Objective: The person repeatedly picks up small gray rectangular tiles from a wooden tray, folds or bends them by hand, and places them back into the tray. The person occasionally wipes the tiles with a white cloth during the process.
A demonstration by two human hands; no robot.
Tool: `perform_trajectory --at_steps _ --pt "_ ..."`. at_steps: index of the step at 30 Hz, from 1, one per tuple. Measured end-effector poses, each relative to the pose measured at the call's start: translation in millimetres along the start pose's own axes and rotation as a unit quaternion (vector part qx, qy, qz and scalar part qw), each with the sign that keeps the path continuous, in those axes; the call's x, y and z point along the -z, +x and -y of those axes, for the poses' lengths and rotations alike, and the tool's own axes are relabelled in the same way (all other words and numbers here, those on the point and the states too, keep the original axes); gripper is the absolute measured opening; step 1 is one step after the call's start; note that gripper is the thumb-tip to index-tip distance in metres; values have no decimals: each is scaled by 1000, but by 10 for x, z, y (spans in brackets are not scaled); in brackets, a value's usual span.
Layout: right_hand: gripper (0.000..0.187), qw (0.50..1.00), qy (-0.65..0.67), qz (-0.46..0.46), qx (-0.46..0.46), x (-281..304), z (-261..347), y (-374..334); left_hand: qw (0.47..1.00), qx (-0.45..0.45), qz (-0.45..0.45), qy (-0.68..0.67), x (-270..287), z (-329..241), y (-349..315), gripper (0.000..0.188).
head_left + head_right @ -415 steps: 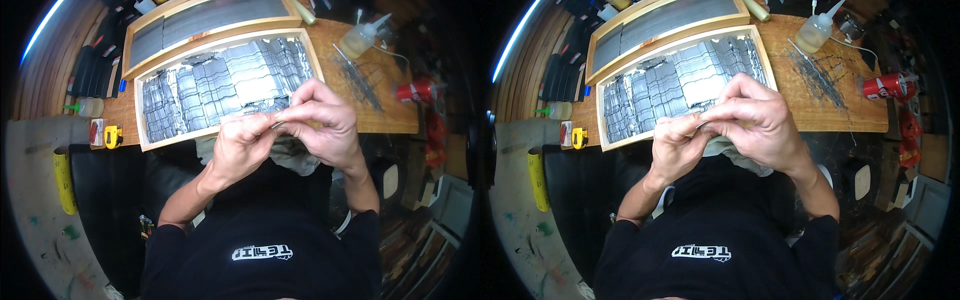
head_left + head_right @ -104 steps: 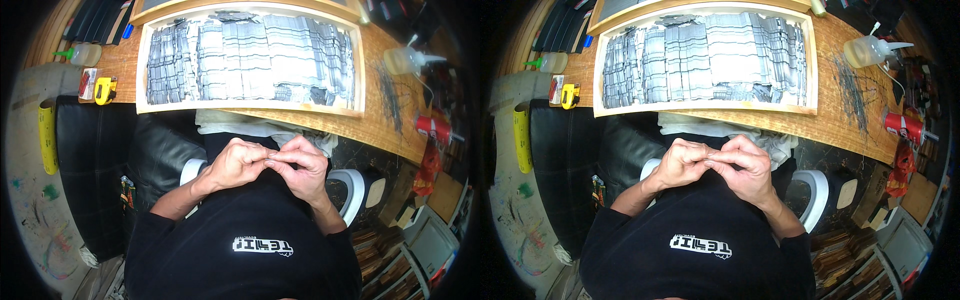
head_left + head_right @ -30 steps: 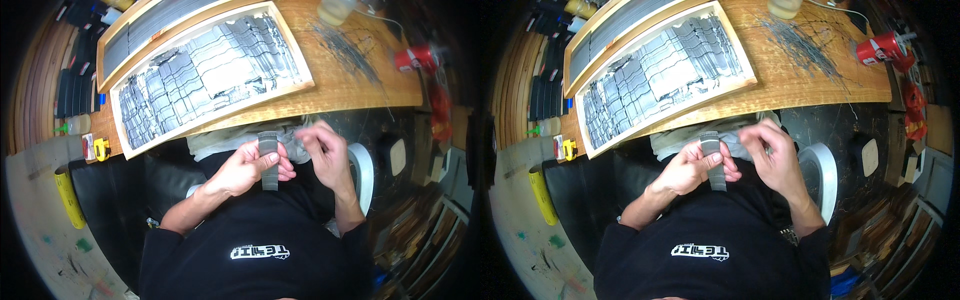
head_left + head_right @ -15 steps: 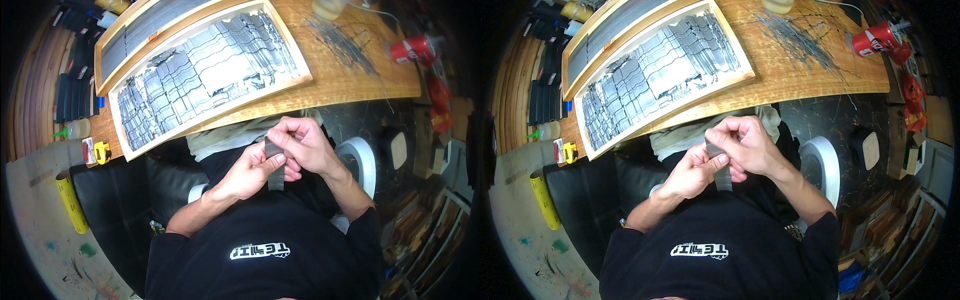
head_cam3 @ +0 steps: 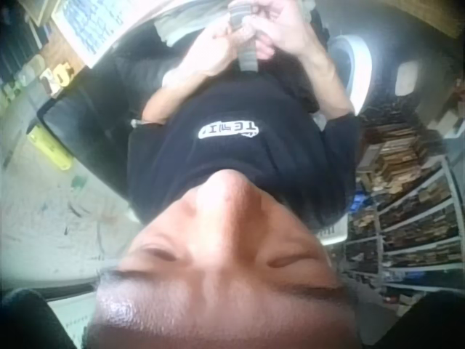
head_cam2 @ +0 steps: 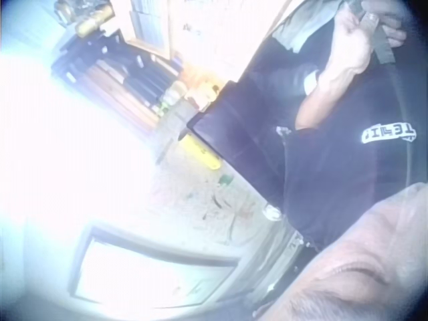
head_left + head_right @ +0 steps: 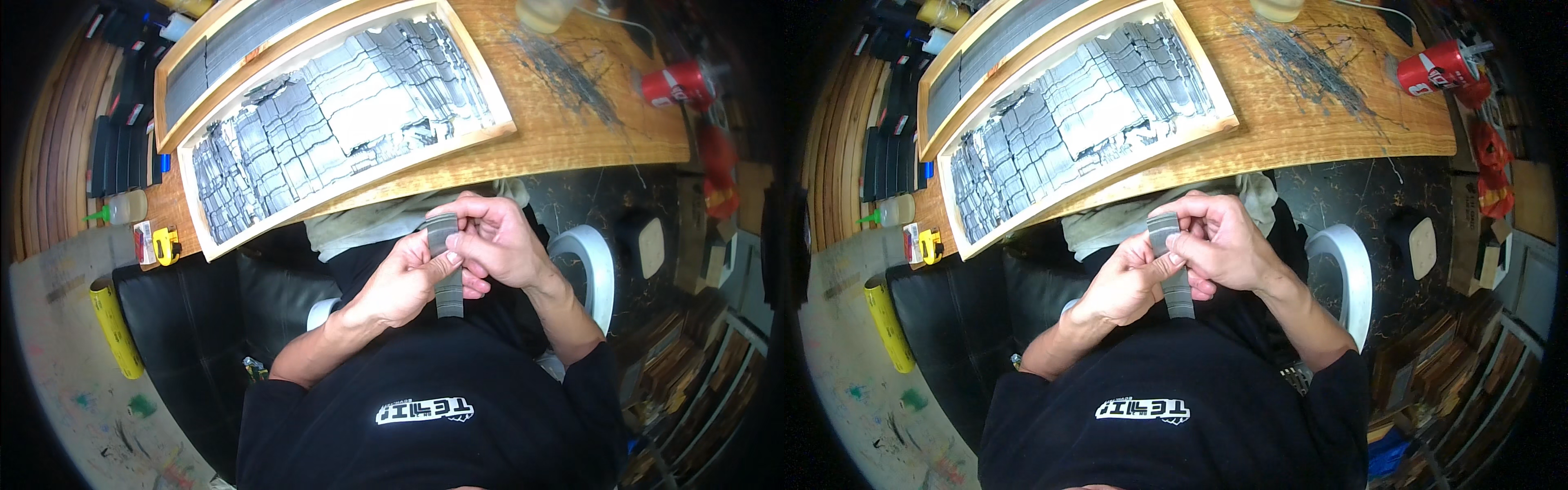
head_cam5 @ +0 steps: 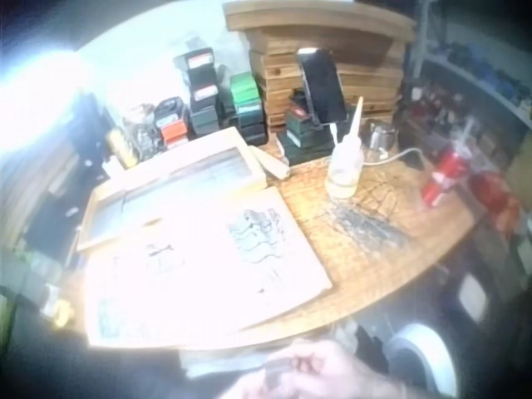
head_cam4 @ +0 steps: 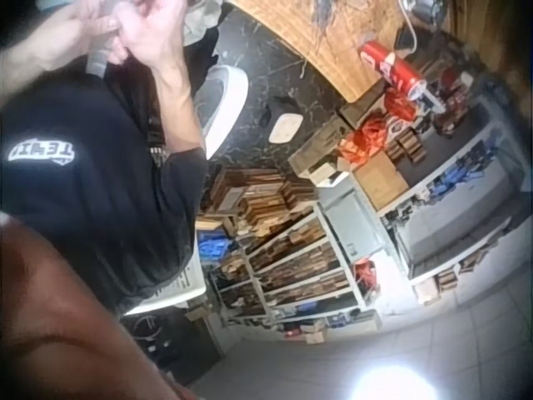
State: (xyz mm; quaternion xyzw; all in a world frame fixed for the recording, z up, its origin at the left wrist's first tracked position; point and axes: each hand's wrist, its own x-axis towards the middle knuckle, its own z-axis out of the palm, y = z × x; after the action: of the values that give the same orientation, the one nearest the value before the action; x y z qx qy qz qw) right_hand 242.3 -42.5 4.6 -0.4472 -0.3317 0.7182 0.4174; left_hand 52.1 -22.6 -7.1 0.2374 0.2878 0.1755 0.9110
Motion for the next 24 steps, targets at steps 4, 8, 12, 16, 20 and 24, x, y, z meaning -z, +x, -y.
perform_trajectory --at_steps 4,8,12,16,20,24 --pt "24 999 29 -30 -17 25 -19 10 1000 0 3 2 9 -1 7 22" --pt "26 995 -62 -35 65 42 -179 25 1000 3 -12 20 -1 9 17 22" --pt "25 976 -194 7 98 43 51 1 990 -76 38 116 15 -8 -35 23" --pt "13 938 -305 -61 156 -291 458 11 962 -160 62 212 4 -124 -97 23" --pt "12 886 -389 -3 253 -444 755 235 964 -204 65 159 25 -378 -141 39" --pt "12 940 -320 33 114 -838 1165 418 963 -231 -1 137 53 -737 -302 77"
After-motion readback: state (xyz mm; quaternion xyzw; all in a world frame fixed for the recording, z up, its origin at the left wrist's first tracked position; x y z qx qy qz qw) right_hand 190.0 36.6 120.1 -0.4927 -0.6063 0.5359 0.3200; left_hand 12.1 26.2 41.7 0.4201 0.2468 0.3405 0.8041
